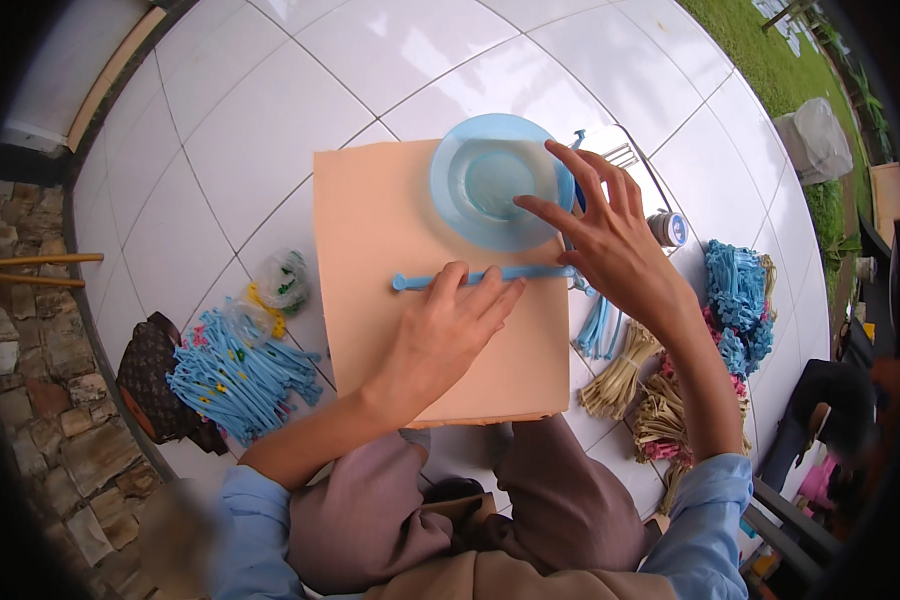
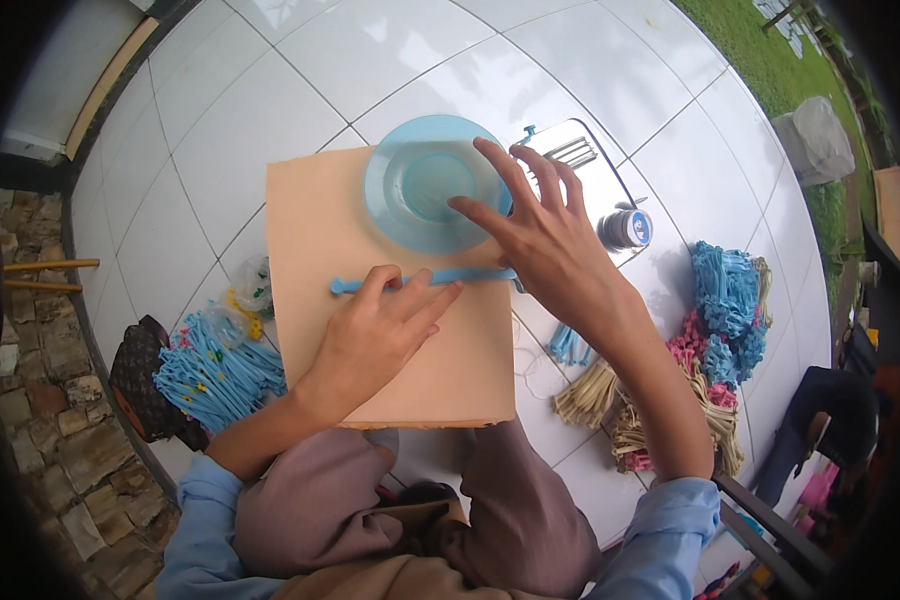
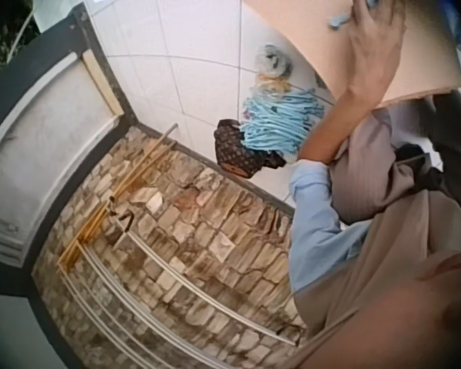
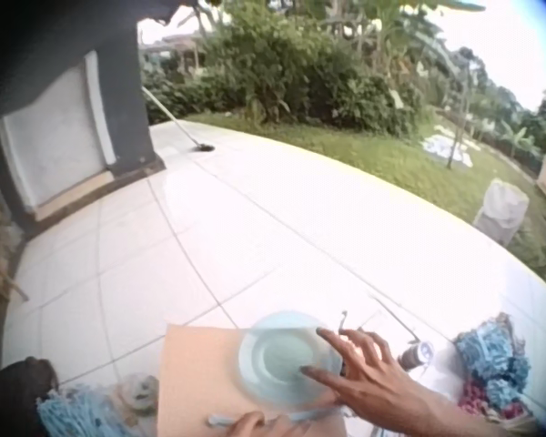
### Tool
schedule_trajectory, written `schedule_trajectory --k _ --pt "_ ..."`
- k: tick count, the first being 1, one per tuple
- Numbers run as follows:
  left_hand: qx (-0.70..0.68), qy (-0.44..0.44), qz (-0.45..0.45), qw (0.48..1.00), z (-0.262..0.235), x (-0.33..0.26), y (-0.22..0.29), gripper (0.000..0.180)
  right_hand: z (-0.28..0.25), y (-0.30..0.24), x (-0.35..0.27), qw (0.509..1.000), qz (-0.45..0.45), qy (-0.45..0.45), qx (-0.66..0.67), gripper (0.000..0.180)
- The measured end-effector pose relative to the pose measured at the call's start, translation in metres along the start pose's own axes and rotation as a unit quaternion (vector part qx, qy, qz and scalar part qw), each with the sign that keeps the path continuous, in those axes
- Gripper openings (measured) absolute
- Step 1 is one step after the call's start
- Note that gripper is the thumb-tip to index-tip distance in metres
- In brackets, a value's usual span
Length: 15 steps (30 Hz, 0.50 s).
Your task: The person dips the ends of light-blue straps into a bowl of liquid on a box, then aligns them together by hand while seated on the floor.
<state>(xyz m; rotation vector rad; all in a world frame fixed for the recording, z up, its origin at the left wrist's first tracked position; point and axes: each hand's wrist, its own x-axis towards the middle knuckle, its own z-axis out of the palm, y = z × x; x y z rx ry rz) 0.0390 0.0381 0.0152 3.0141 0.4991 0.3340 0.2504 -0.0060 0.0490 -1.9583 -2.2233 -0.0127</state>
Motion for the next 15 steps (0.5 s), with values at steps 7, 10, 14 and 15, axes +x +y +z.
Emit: schedule_trajectory --k 7,10,14,15 --pt "-0.005 0.018 -0.005 1.0 0.0 0.0 -0.001 0.048 0.002 -0.003 0.028 0.994 -0.027 0.012 0.104 0.035" --pt "-0.012 0.023 -0.009 1.0 0.002 -0.001 0.0 0.048 0.013 -0.002 0.032 0.994 -0.067 0.046 0.069 0.024" --pt "-0.008 0.024 -0.009 1.0 0.003 -0.002 0.0 0.047 0.017 -0.003 0.031 0.994 -0.089 0.046 0.052 0.026" --pt "-0.009 0.024 -0.01 1.0 0.002 -0.002 0.0 0.047 0.018 -0.003 0.03 0.994 -0.089 0.045 0.053 0.026"
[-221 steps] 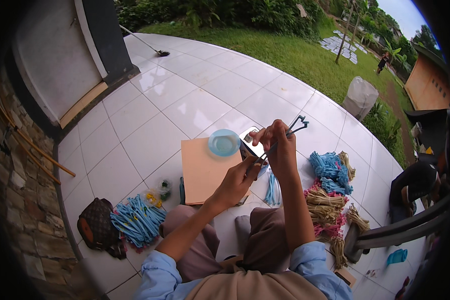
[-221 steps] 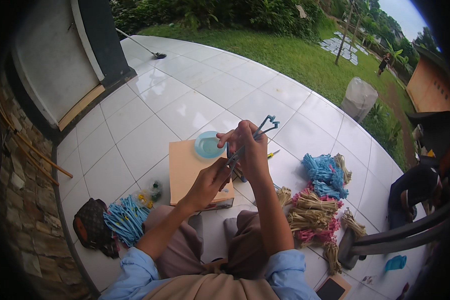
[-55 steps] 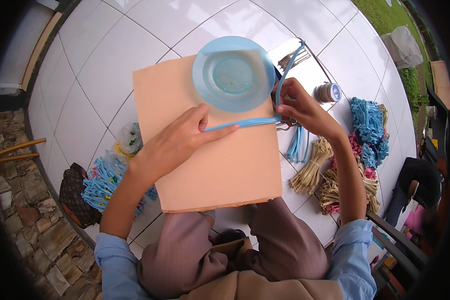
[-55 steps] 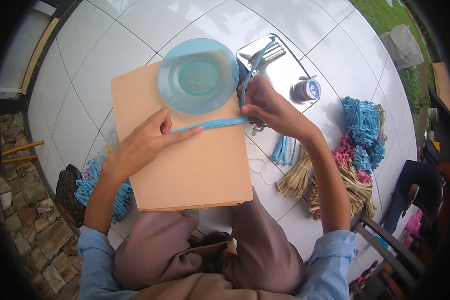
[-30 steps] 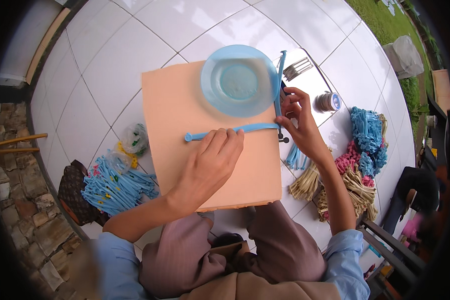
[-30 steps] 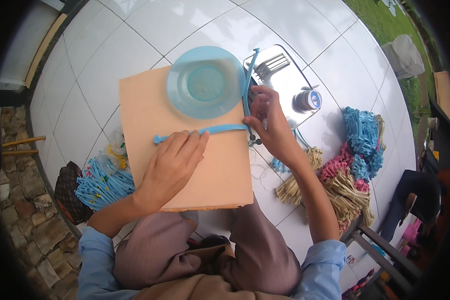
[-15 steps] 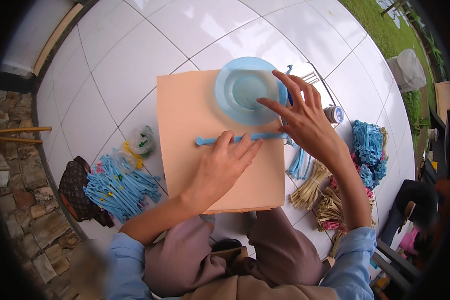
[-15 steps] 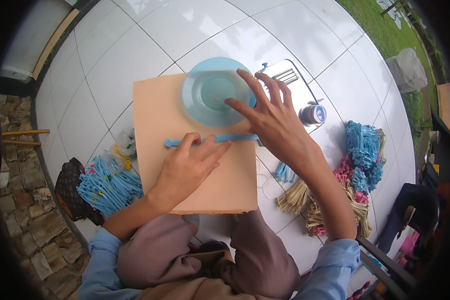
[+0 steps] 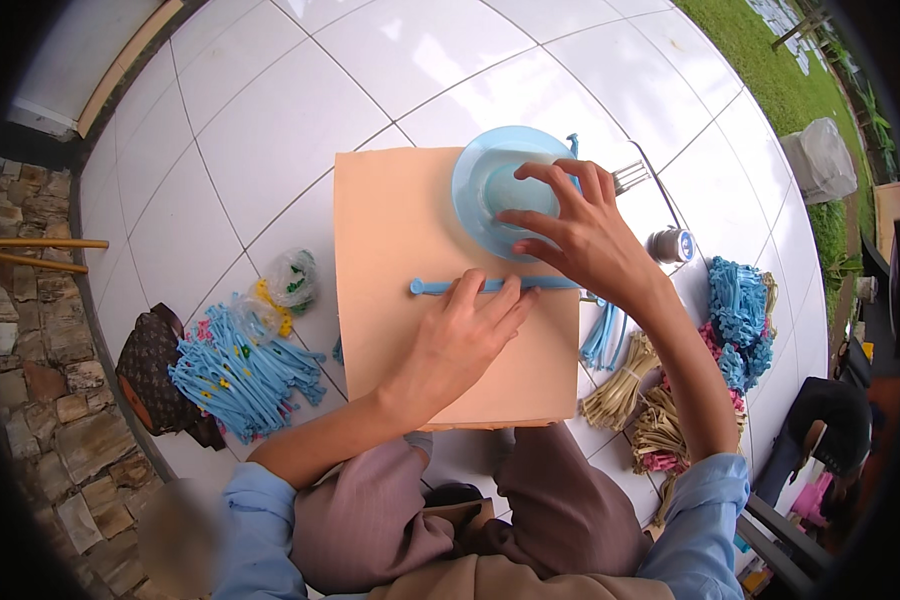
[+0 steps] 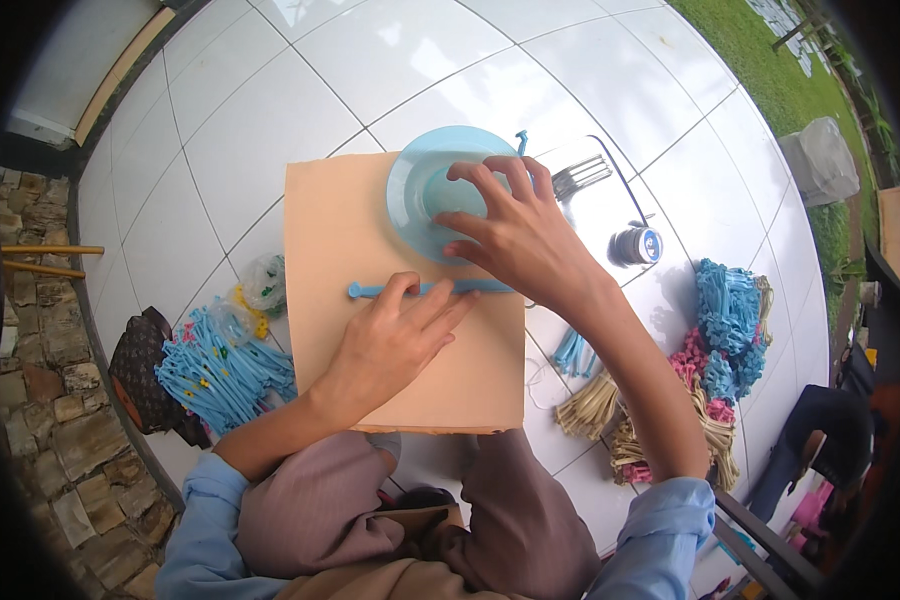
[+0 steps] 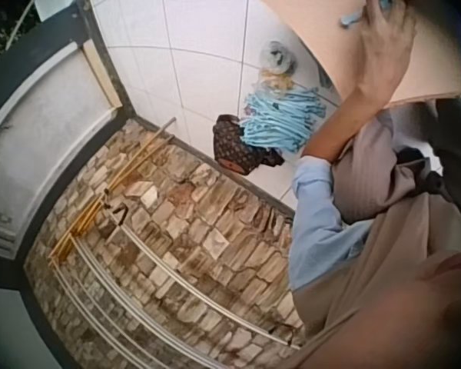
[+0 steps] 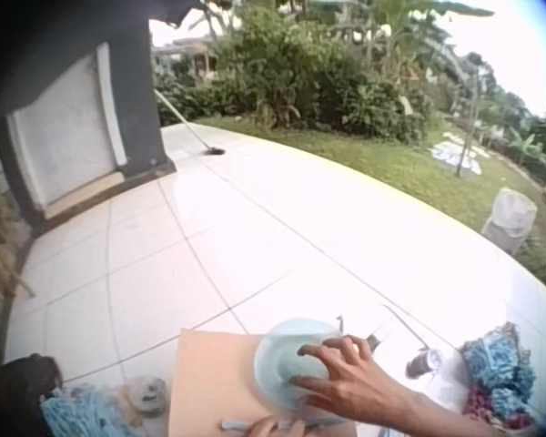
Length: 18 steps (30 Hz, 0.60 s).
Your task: The person dips the ends of light-blue straps into a bowl of liquid on a box, then aligns them together by hand while seated on the floor.
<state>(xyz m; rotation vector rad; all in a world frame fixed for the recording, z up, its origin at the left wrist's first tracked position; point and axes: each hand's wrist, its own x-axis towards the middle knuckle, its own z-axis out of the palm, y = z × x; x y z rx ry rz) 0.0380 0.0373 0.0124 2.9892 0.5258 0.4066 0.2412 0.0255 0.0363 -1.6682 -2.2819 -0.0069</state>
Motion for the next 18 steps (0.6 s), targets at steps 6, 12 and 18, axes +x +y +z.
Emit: schedule_trajectory --k 6,12,18 --pt "0.026 -0.019 0.001 0.999 -0.0022 0.0003 0.0006 0.046 -0.0004 0.0012 -0.0024 1.0 0.001 -0.024 -0.011 0.043" --pt "0.035 -0.03 0.005 0.999 -0.0021 0.0002 0.0002 0.046 0.0003 0.0035 -0.0033 0.999 -0.001 -0.052 0.008 0.046" --pt "0.03 -0.03 0.006 0.999 -0.0029 0.0 -0.0008 0.047 0.0081 0.0039 -0.0069 0.999 -0.03 -0.014 0.008 0.042"
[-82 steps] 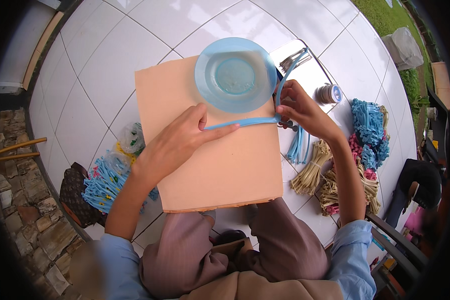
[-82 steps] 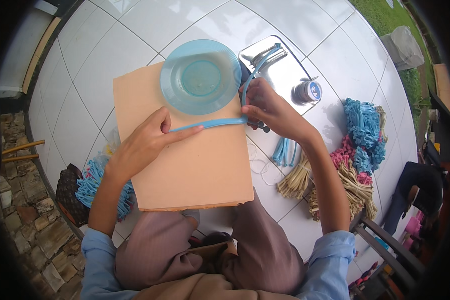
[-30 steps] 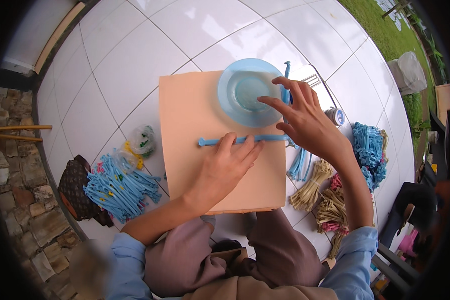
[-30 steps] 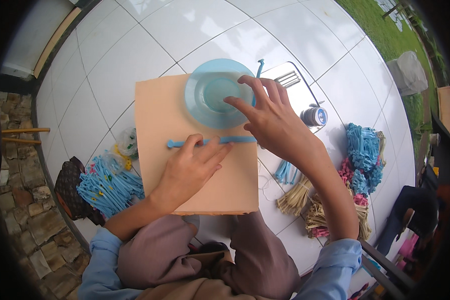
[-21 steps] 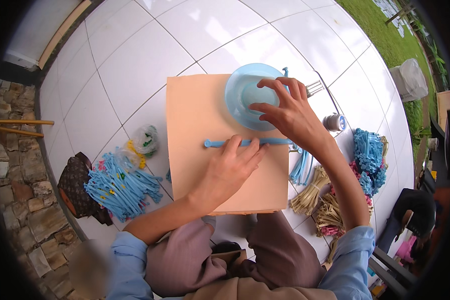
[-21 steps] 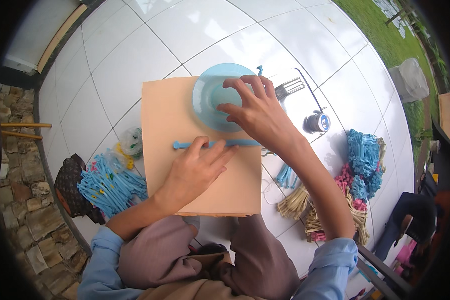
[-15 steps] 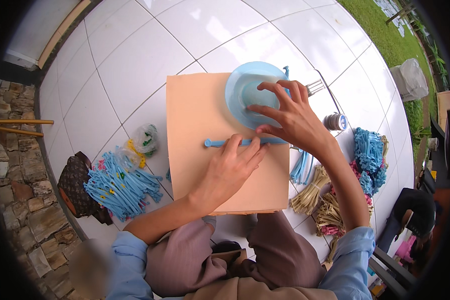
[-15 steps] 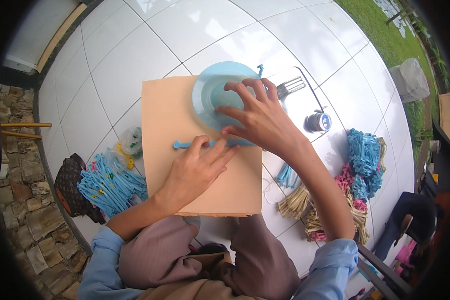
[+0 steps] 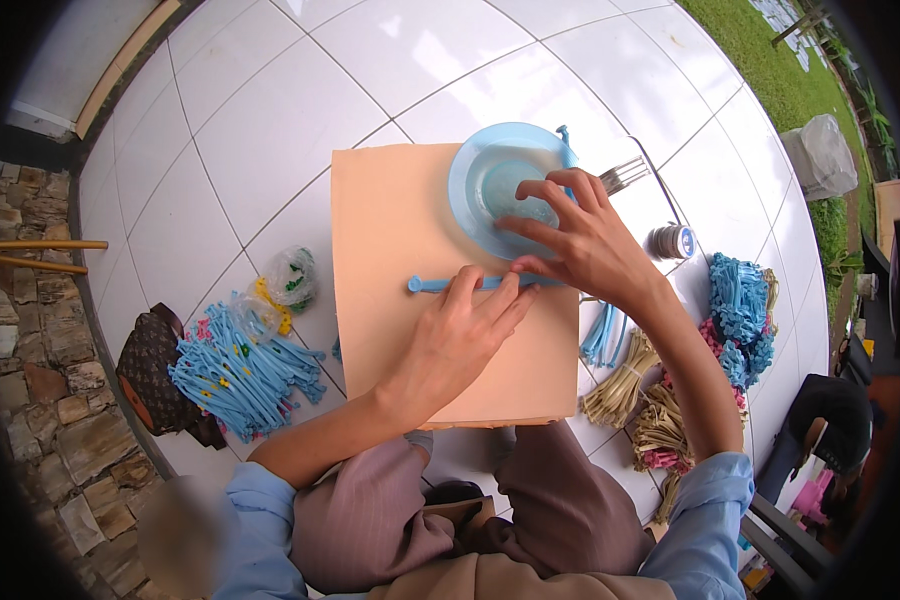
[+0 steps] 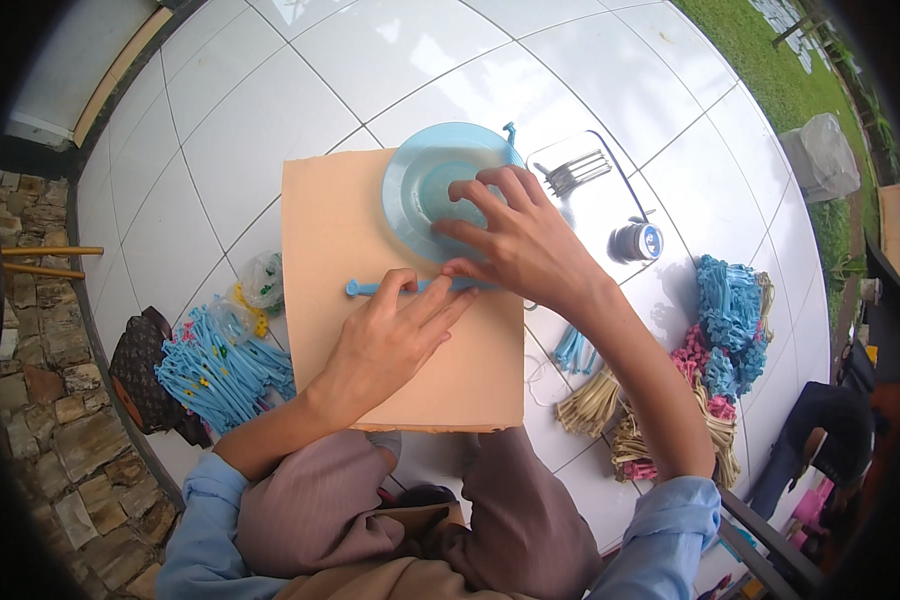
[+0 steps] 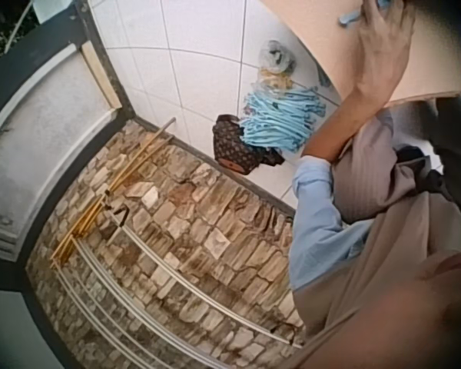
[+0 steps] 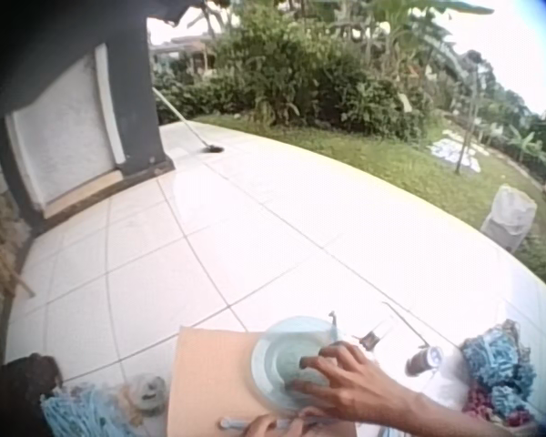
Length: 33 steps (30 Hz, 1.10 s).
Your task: The person dips the ends of light-blue straps into a bowl of liquid on a box, then aligns them together by hand while seated on the floor.
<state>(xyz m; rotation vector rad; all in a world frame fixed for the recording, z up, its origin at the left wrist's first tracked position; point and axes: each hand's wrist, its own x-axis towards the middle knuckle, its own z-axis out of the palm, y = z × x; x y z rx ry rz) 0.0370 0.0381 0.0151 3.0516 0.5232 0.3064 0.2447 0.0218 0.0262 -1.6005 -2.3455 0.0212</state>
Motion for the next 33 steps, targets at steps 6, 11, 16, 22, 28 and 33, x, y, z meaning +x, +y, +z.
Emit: schedule_trajectory --k 6,11,16,22,28,33 --pt "-0.012 0.006 0.004 1.0 0.0 0.002 0.001 0.047 -0.002 -0.005 -0.006 0.989 0.086 0.032 0.116 0.039" --pt "0.003 0.001 -0.002 1.0 0.004 -0.003 -0.001 0.049 -0.015 -0.026 -0.029 0.97 0.137 0.173 0.101 0.036" --pt "-0.015 0.006 -0.002 1.0 0.002 -0.001 0.002 0.05 0.005 -0.051 -0.068 0.975 0.167 0.131 0.065 0.048" --pt "-0.042 0.004 -0.004 0.999 -0.002 0.0 0.003 0.049 0.01 -0.052 -0.072 0.981 0.164 0.105 0.024 0.051" --pt "-0.044 0.001 -0.005 0.999 -0.003 -0.001 0.001 0.049 0.01 -0.054 -0.067 0.982 0.159 0.1 0.01 0.051" --pt "-0.052 -0.003 -0.008 0.999 -0.004 0.0 0.001 0.05 0.013 -0.049 -0.072 0.984 0.137 0.112 -0.026 0.047"
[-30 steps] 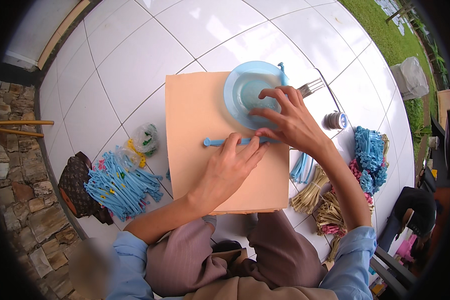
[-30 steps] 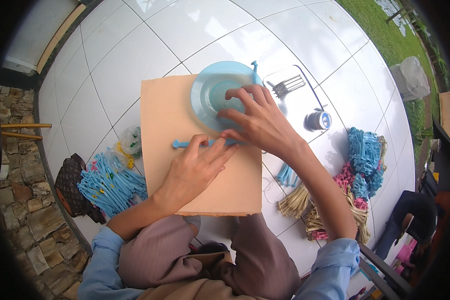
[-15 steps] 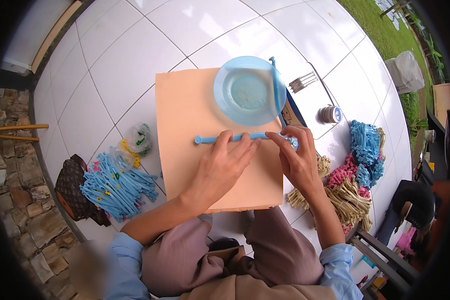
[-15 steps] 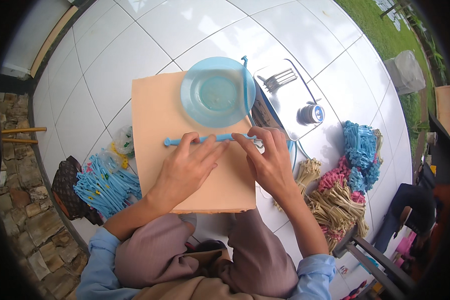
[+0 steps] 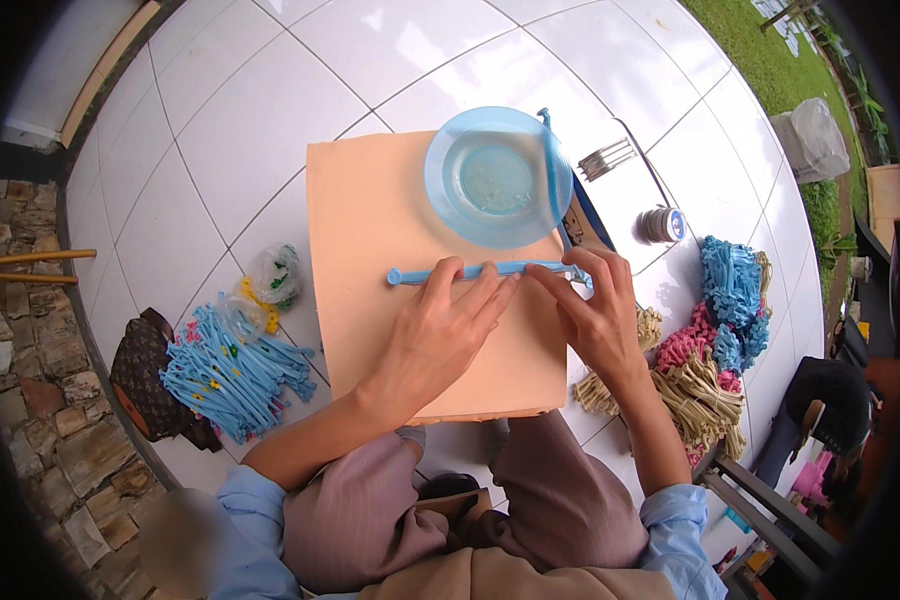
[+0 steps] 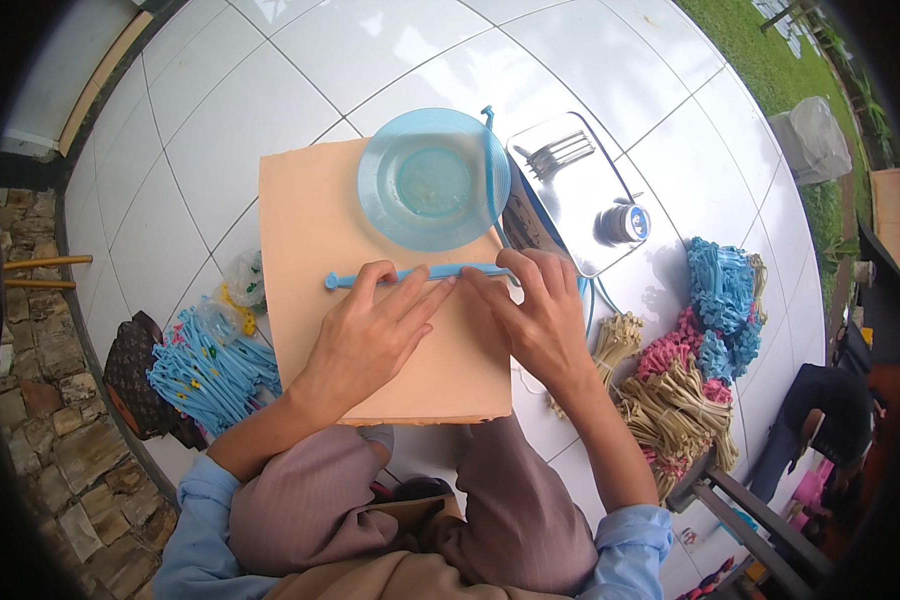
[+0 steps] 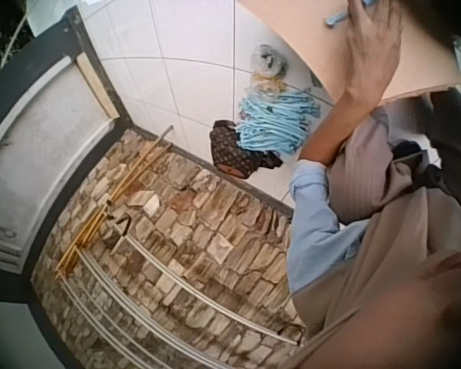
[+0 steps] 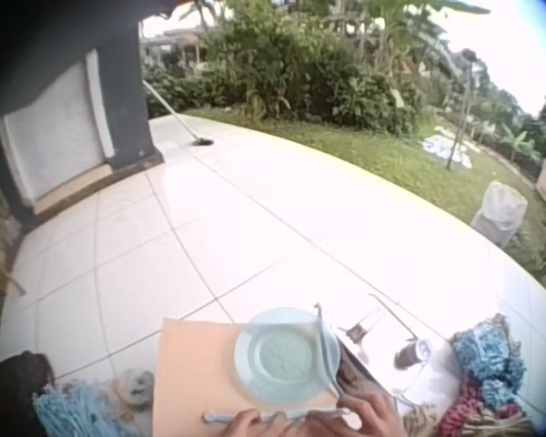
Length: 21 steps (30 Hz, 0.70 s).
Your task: The person dips the ends of light-blue straps into a bowl of liquid on a box, then aligns them together by hand while seated on the floor.
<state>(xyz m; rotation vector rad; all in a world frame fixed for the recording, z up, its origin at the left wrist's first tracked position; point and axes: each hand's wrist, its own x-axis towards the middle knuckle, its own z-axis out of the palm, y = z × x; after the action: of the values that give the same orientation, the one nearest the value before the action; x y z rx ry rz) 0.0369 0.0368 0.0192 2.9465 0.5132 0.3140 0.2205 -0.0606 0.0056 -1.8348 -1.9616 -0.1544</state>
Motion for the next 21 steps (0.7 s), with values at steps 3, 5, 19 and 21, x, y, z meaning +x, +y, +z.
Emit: schedule_trajectory --k 3,5,19,21 --pt "0.0 0.002 -0.003 1.0 0.0 0.0 0.0 0.049 -0.001 0.0 0.002 1.0 0.009 -0.003 0.003 0.045" --pt "-0.002 0.007 -0.001 1.0 0.0 0.001 -0.001 0.05 -0.001 -0.001 0.002 1.0 0.016 0.013 0.023 0.046" --pt "-0.109 0.148 -0.016 0.983 0.021 0.006 -0.022 0.024 0.015 -0.002 -0.019 0.845 0.356 0.072 0.392 0.04" --pt "-0.102 0.158 0.019 0.982 0.017 0.008 -0.014 0.023 0.01 -0.002 -0.035 0.844 0.342 0.104 0.399 0.041"
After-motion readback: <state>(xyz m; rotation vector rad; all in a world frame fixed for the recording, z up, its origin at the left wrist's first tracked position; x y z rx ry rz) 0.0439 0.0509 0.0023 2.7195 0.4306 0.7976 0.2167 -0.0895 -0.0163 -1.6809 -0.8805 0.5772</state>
